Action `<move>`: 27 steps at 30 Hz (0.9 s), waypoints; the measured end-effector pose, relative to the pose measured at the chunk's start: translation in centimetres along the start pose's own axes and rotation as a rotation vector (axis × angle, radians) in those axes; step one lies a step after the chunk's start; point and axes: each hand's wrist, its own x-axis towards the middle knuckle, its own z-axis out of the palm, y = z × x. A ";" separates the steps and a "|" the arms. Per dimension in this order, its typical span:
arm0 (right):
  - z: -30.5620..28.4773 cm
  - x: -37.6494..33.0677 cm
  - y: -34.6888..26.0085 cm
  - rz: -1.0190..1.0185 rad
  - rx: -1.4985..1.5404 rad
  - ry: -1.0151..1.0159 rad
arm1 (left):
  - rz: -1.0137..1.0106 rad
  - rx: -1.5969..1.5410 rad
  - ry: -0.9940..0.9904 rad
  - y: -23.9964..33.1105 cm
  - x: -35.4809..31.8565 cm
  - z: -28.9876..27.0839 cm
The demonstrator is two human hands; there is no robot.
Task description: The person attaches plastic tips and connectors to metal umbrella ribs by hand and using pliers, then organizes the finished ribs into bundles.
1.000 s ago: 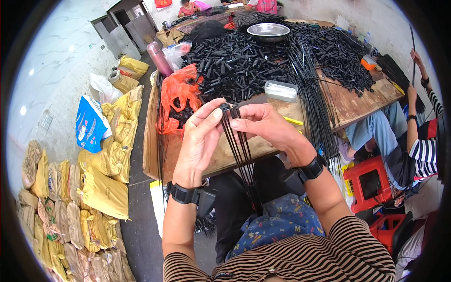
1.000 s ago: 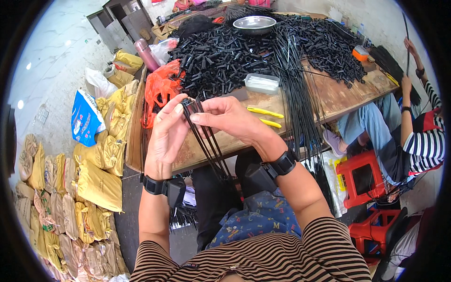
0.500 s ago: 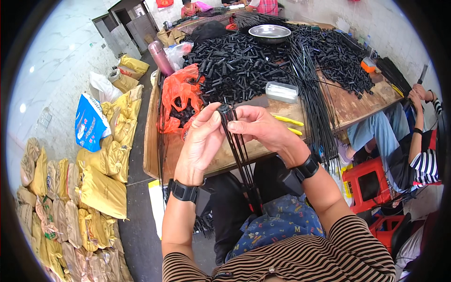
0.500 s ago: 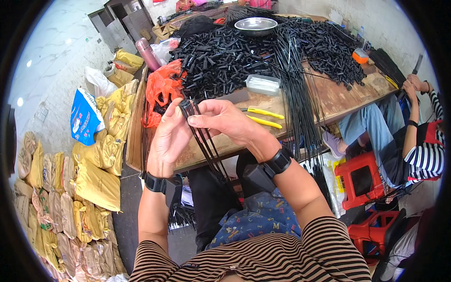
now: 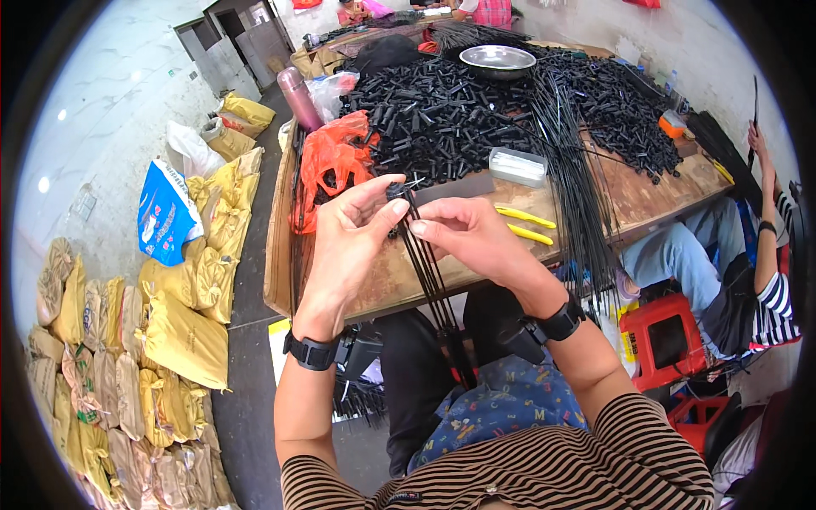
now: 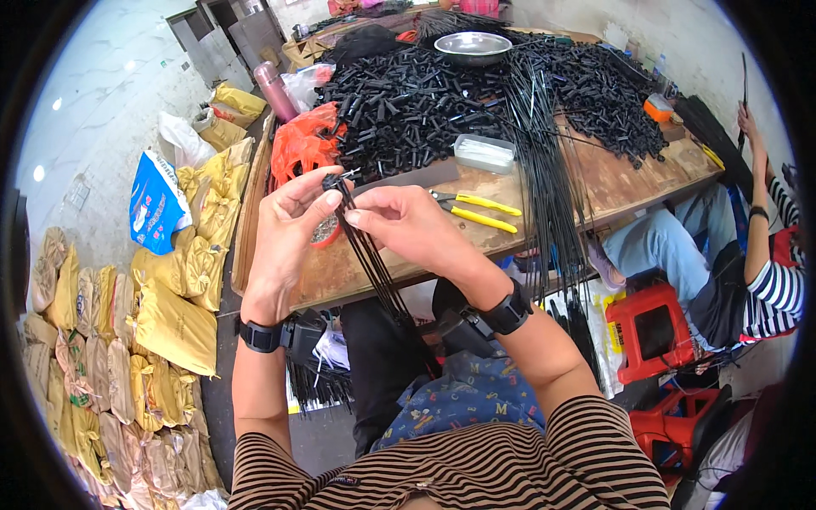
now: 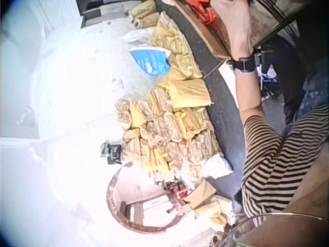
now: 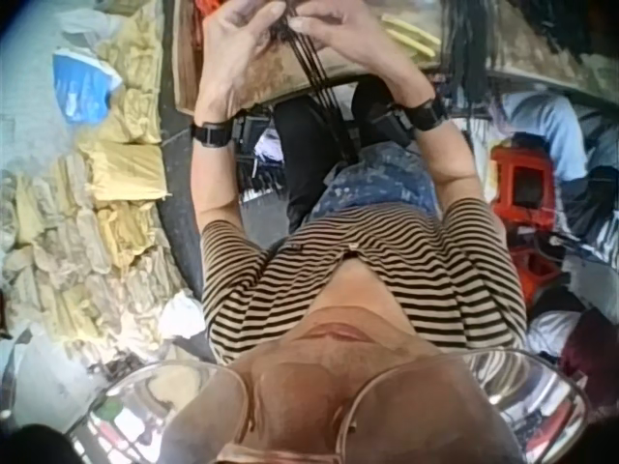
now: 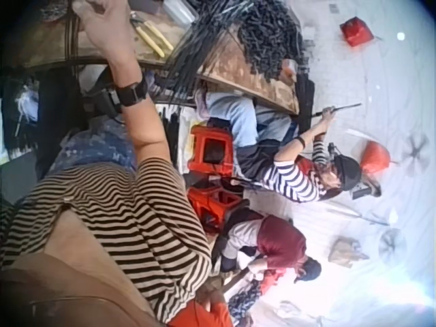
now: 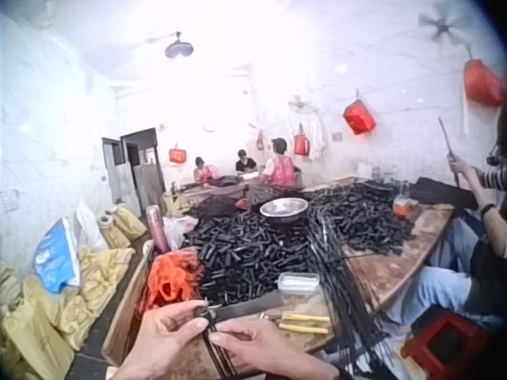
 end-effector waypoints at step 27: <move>3.0 -0.3 0.1 -0.231 -0.346 0.266 | 0.137 -0.060 0.017 -1.5 -0.3 1.1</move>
